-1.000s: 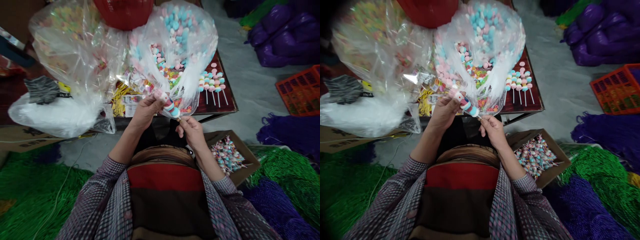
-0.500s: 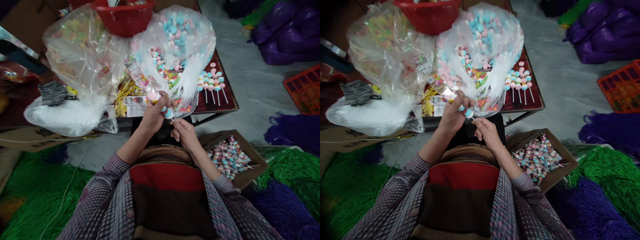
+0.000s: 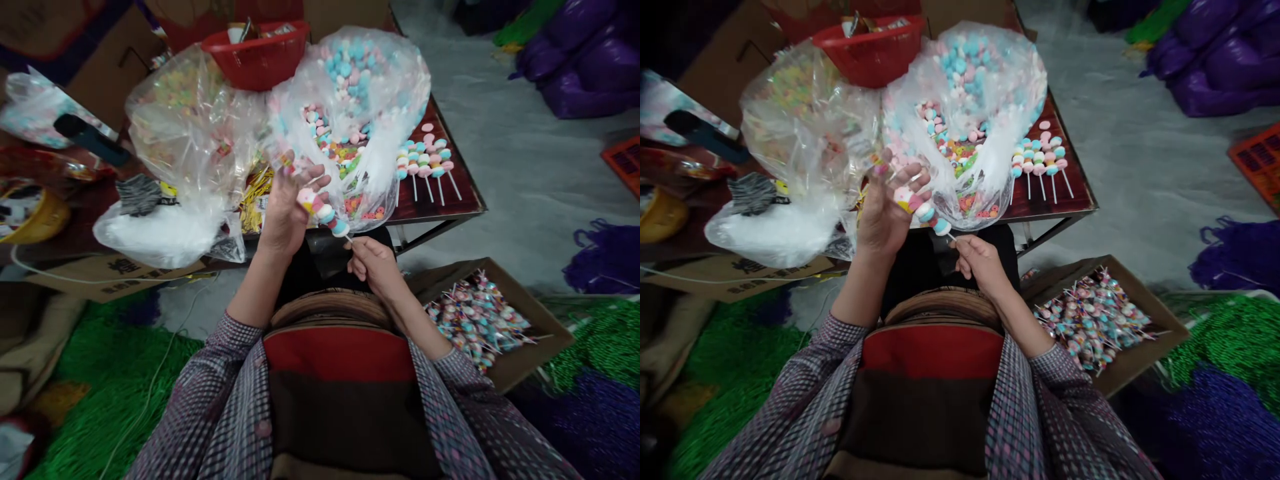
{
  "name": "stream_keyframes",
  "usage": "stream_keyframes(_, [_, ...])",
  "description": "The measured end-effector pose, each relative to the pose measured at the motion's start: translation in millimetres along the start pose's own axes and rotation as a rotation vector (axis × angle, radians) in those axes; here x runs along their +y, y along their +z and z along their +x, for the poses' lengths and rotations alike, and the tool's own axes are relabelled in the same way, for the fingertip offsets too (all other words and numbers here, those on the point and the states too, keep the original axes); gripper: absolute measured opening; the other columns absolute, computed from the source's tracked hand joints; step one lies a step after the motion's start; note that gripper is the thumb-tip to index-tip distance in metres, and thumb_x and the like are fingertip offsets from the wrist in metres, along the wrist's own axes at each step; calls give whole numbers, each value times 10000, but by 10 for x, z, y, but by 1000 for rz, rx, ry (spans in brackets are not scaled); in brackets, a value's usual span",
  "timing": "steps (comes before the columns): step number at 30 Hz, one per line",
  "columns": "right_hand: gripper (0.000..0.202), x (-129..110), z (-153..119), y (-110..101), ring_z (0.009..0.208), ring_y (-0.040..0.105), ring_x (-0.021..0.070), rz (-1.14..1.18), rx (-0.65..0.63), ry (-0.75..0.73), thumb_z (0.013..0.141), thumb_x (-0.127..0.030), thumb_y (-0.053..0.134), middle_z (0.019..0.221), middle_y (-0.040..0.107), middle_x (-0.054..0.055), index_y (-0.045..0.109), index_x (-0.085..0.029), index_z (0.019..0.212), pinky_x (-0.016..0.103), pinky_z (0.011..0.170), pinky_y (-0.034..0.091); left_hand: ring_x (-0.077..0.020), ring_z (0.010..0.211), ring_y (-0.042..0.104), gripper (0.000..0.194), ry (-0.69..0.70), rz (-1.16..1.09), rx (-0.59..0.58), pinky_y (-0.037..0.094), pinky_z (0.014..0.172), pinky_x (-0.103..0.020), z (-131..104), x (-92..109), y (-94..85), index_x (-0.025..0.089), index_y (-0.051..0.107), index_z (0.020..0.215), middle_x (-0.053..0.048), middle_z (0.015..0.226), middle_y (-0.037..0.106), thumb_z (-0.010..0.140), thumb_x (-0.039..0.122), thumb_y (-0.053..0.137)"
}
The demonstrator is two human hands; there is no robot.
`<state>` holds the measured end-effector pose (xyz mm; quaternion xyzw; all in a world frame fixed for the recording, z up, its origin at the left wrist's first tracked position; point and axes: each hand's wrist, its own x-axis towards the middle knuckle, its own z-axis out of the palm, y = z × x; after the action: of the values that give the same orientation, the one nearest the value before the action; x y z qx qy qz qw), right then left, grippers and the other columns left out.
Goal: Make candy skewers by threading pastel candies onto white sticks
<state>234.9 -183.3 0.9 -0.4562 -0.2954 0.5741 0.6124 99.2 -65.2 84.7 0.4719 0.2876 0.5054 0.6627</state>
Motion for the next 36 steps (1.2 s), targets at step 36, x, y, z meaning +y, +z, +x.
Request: stream_keyframes(36, [326,44,174,121,378,321,50,63,41,54,828,-523,747,461,438,-122,633,-218,826,230,458,354,-101,706,662,339,-165,71,56,536,758,-261,-8,-361,72,223,599,833,62,631,540,835,519,763])
